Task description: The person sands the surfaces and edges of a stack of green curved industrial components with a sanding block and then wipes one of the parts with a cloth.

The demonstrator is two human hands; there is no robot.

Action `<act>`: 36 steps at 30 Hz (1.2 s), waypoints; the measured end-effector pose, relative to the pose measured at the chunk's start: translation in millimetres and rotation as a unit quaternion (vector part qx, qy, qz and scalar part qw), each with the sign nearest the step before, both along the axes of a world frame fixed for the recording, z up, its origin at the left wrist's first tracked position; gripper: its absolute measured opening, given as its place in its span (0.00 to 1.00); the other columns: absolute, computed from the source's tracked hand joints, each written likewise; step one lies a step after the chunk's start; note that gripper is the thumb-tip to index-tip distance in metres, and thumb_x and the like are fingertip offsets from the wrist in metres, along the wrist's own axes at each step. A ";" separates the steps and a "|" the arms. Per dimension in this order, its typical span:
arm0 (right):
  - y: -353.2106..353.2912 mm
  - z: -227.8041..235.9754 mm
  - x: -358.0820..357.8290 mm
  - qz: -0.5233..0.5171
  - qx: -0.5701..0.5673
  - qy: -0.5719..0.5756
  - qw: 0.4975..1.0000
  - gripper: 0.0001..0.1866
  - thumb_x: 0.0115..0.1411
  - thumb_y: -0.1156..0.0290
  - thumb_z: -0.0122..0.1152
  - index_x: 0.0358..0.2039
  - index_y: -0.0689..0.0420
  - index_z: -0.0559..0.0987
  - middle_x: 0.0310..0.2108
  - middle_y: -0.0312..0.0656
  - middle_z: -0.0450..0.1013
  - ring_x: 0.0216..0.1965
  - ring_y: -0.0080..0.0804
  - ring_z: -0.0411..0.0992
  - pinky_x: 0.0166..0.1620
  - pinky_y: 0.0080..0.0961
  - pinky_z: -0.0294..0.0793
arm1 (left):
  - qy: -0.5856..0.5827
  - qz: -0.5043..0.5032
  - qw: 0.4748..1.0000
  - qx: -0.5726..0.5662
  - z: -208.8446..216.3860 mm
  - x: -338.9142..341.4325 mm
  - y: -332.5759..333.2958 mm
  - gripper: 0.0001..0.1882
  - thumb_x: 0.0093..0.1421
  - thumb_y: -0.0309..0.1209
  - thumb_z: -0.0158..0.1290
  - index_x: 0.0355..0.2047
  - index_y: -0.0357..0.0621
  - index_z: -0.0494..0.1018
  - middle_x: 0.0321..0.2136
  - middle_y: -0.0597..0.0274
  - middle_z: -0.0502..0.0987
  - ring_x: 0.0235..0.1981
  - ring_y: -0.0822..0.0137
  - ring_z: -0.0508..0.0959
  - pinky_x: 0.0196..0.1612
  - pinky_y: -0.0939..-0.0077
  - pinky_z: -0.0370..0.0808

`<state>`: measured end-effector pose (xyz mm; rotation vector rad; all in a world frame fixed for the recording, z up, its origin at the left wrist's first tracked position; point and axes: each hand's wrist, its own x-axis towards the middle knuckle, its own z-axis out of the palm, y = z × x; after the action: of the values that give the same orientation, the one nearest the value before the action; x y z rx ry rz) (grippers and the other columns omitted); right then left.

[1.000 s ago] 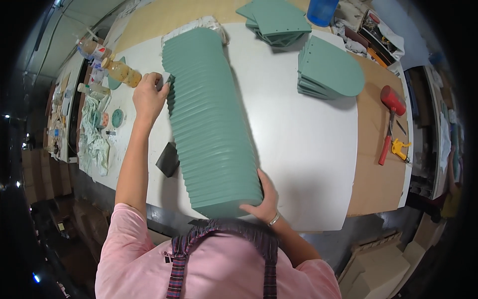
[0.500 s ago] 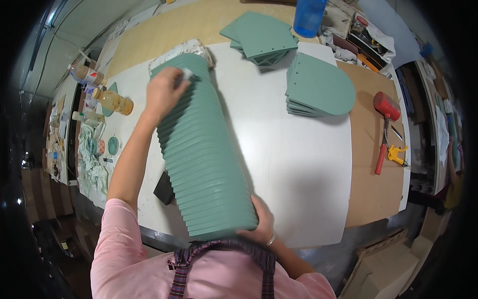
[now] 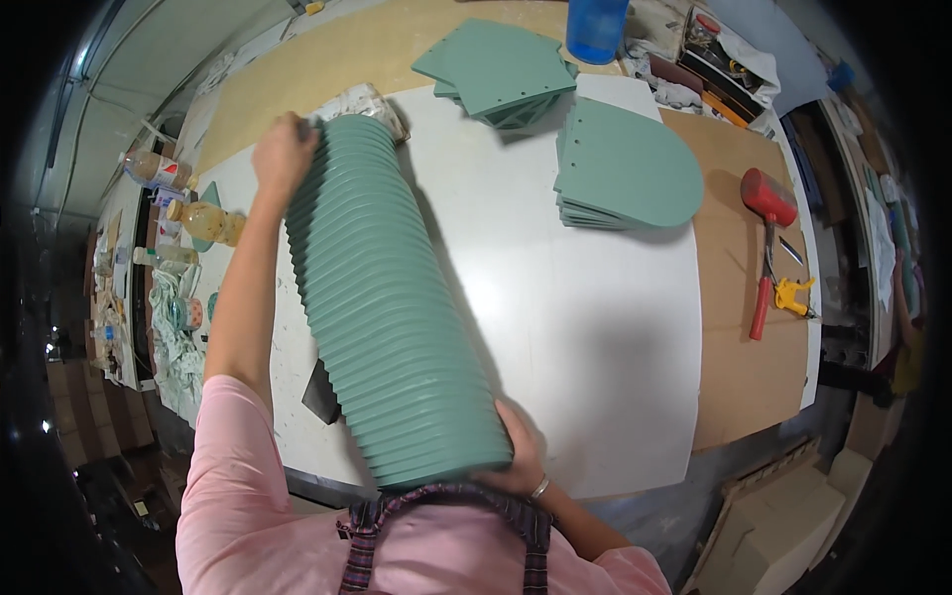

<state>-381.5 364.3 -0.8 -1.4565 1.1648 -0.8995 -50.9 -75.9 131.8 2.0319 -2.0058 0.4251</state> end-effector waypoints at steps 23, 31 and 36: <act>0.5 -2.2 -0.8 -0.017 -0.018 0.022 0.999 0.67 0.37 0.44 0.85 0.70 0.66 0.59 0.63 0.58 0.67 0.64 0.52 0.67 0.66 0.42 0.66 | 0.054 0.109 0.993 0.013 -6.5 27.8 6.4 0.21 0.60 0.50 0.57 0.37 0.43 0.76 0.38 0.49 0.82 0.40 0.45 0.82 0.42 0.50 0.79; -2.5 4.1 0.3 -0.015 0.011 0.007 1.000 0.66 0.37 0.45 0.85 0.70 0.66 0.59 0.64 0.57 0.65 0.65 0.52 0.65 0.67 0.41 0.64 | 0.045 0.071 0.996 -0.041 -4.6 30.0 28.8 0.16 0.57 0.45 0.59 0.34 0.44 0.77 0.36 0.50 0.82 0.38 0.45 0.82 0.39 0.51 0.78; -2.5 -1.7 -0.4 -0.019 -0.001 0.001 1.000 0.65 0.38 0.45 0.84 0.70 0.66 0.59 0.65 0.57 0.65 0.66 0.52 0.64 0.67 0.42 0.63 | -0.069 -0.039 0.997 -0.025 28.2 -15.8 48.8 0.12 0.54 0.36 0.59 0.35 0.41 0.78 0.33 0.50 0.82 0.38 0.45 0.82 0.39 0.52 0.78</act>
<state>-382.0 361.8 -2.6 -1.4427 1.1966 -0.9251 -66.7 -27.1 160.0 1.9351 -2.1232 0.6083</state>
